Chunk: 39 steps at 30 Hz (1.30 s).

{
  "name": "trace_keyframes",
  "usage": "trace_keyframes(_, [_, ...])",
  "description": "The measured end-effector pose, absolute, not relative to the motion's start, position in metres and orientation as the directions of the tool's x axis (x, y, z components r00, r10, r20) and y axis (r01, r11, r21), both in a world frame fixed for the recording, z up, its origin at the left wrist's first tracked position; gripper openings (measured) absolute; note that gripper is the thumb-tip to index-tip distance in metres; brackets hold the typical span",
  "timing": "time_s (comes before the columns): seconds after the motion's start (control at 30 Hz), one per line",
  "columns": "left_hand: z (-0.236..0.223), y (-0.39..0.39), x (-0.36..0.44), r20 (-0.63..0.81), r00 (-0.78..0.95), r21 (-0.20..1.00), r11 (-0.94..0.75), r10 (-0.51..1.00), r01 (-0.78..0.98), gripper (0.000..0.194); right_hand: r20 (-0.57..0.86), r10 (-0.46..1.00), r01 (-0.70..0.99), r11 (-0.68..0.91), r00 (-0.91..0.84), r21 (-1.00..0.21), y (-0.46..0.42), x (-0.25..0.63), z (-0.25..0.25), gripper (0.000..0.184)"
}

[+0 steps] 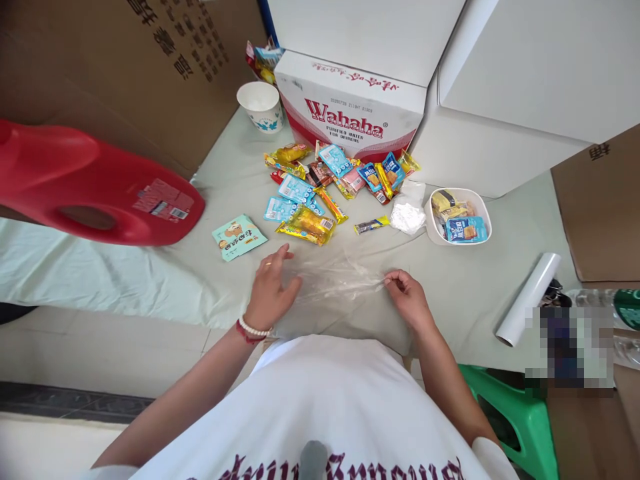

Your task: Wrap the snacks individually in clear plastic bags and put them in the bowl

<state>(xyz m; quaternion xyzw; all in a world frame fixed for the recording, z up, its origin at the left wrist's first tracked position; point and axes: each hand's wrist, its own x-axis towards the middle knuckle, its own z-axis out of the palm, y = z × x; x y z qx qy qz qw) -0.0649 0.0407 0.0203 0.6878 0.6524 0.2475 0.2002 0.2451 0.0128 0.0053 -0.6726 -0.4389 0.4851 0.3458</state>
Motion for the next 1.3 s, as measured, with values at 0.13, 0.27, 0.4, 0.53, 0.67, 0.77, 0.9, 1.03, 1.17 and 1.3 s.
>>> trace_keyframes(0.13, [0.017, 0.067, -0.047, -0.056, 0.143, 0.626, -0.077, 0.988, 0.776, 0.032, -0.395, 0.913, 0.049, -0.401, 0.106, -0.915, 0.017, 0.238, 0.014, 0.034])
trace_keyframes(0.27, [-0.001, 0.081, -0.043, -0.179, -0.062, 0.847, 0.186, 0.982, 0.498, 0.029, -0.511, 0.846, -0.198, -0.480, 0.154, -0.854, 0.015, 0.241, 0.020, 0.043])
trace_keyframes(0.4, [-0.017, 0.083, -0.048, -0.282, -0.226, 0.874, 0.347, 0.932, 0.341, 0.029, -0.590, 0.786, -0.266, -0.538, 0.186, -0.800, 0.007, 0.252, 0.018, 0.049])
trace_keyframes(0.53, [-0.017, 0.073, -0.049, -0.134, -0.363, 0.851, 0.295, 0.922, 0.435, 0.032, -0.577, 0.785, -0.168, -0.552, 0.225, -0.817, 0.001, 0.254, 0.012, 0.051])
trace_keyframes(0.67, [-0.010, 0.051, -0.044, 0.421, -0.252, 0.587, -0.050, 0.871, 0.808, 0.046, -0.558, 0.794, -0.046, -0.565, 0.241, -0.824, 0.002, 0.244, 0.014, 0.060])
trace_keyframes(0.77, [-0.010, 0.037, -0.041, 0.363, 0.197, 0.389, -0.340, 0.911, 0.856, 0.024, -0.520, 0.829, 0.062, -0.541, 0.205, -0.839, 0.003, 0.239, 0.016, 0.063])
trace_keyframes(0.9, [-0.017, 0.031, -0.042, 0.096, 0.396, 0.306, -0.405, 0.913, 0.861, 0.047, -0.404, 0.883, 0.143, -0.443, 0.239, -0.885, -0.004, 0.258, 0.013, 0.051])
trace_keyframes(1.03, [-0.023, 0.031, -0.043, 0.015, 0.410, 0.269, -0.398, 0.912, 0.877, 0.064, -0.289, 0.880, 0.433, -0.443, 0.376, -0.785, -0.015, 0.295, 0.021, 0.040])
trace_keyframes(1.17, [-0.022, 0.031, -0.042, -0.009, 0.429, 0.250, -0.413, 0.903, 0.876, 0.069, 0.105, 0.950, 0.793, -0.179, 0.293, -0.583, -0.017, 0.272, 0.050, 0.030])
trace_keyframes(1.3, [-0.022, 0.030, -0.042, -0.015, 0.443, 0.232, -0.428, 0.896, 0.874, 0.068, 0.070, 0.855, 0.696, 0.463, -0.514, -0.549, 0.000, 0.198, 0.047, 0.038])
